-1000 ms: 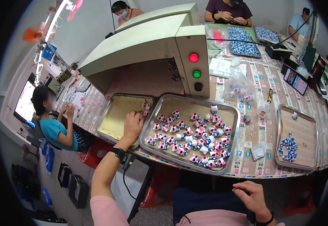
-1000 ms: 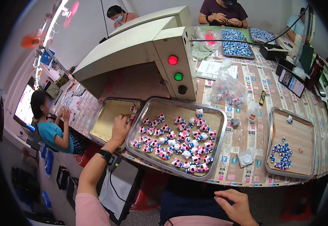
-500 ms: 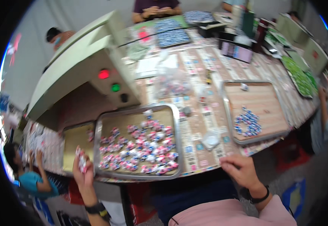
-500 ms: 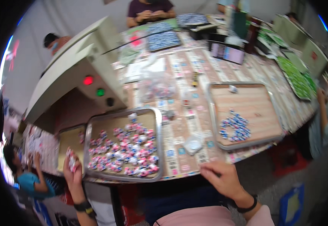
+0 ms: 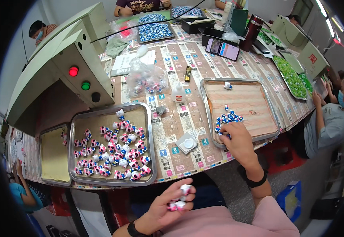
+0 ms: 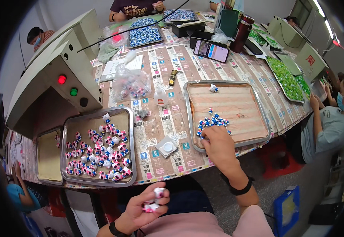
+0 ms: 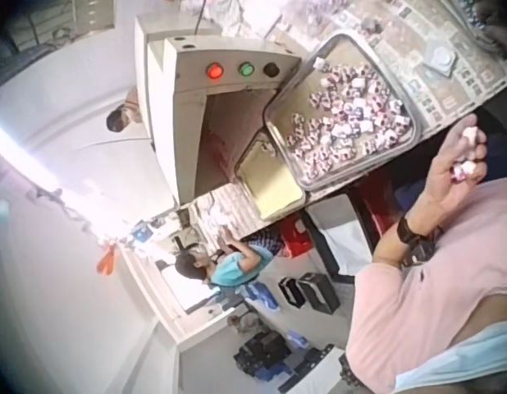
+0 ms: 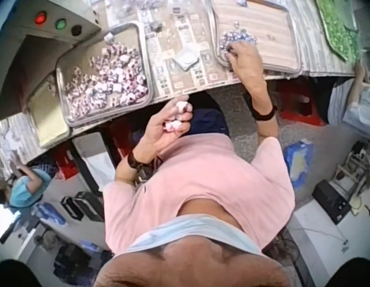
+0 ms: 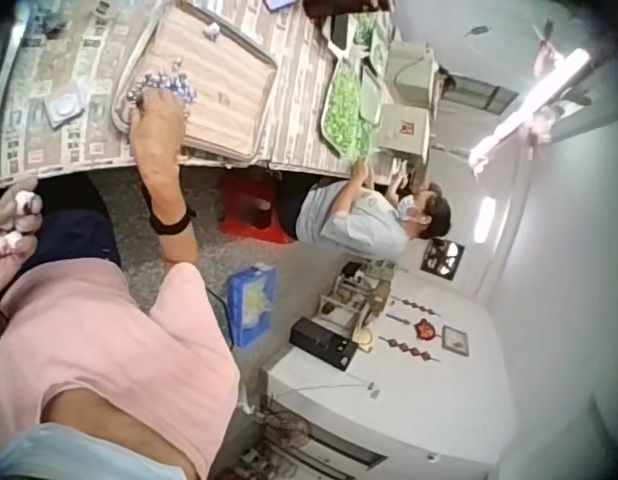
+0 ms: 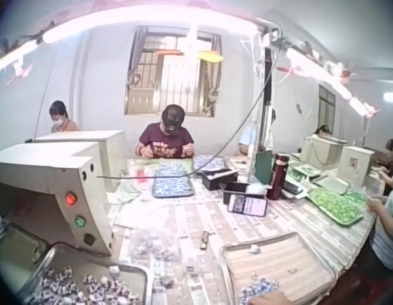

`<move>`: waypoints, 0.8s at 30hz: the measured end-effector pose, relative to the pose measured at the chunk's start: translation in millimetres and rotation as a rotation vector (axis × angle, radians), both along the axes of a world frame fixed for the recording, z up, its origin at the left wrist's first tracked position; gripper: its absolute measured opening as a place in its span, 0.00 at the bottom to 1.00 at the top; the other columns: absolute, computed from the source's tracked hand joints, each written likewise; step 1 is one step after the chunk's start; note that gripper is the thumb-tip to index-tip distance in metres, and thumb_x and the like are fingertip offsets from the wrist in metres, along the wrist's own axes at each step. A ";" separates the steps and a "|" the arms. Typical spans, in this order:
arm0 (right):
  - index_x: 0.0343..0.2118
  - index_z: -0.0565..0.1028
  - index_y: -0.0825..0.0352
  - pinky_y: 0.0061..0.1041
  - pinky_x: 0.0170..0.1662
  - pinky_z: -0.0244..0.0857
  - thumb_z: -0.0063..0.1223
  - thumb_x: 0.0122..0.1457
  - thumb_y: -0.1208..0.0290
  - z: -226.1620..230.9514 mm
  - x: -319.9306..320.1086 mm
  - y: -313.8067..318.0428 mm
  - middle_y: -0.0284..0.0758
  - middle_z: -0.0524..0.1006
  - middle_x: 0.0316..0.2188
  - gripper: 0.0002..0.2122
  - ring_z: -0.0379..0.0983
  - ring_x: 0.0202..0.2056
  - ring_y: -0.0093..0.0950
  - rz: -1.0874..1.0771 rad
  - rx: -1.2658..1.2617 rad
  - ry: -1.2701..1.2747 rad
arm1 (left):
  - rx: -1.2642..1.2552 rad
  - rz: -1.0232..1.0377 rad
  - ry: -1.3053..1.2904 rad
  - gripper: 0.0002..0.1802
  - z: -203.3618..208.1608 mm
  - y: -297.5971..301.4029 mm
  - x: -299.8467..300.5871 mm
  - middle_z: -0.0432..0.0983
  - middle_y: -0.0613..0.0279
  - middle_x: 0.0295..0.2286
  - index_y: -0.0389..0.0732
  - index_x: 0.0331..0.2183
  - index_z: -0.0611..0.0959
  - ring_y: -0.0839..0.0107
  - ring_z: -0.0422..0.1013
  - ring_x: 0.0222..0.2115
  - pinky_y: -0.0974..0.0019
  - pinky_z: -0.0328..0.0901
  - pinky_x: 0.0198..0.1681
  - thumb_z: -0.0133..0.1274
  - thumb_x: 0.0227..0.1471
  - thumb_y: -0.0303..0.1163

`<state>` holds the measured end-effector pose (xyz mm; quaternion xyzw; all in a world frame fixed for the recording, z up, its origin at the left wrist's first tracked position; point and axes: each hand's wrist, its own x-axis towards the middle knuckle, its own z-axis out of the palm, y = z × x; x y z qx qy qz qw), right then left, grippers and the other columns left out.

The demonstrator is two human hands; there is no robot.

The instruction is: The person repeatedly picks small white cylindrical objects from a tray and attaches small blue and pink components to them by hand. The assembled items are placed back into the tray. The process is repetitive and performed one item at a time.

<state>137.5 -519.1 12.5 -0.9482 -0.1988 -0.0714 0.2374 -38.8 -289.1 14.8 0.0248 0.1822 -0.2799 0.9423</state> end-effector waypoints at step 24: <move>0.35 0.77 0.68 0.33 0.42 0.64 0.58 0.49 0.76 -5.9 10.0 -9.3 0.38 0.77 0.31 0.09 0.71 0.36 0.38 0.089 0.102 0.007 | 0.154 0.147 0.071 0.20 -7.0 -16.9 16.6 0.70 0.53 0.40 0.33 0.50 0.71 0.69 0.65 0.34 0.70 0.62 0.32 0.51 0.55 0.27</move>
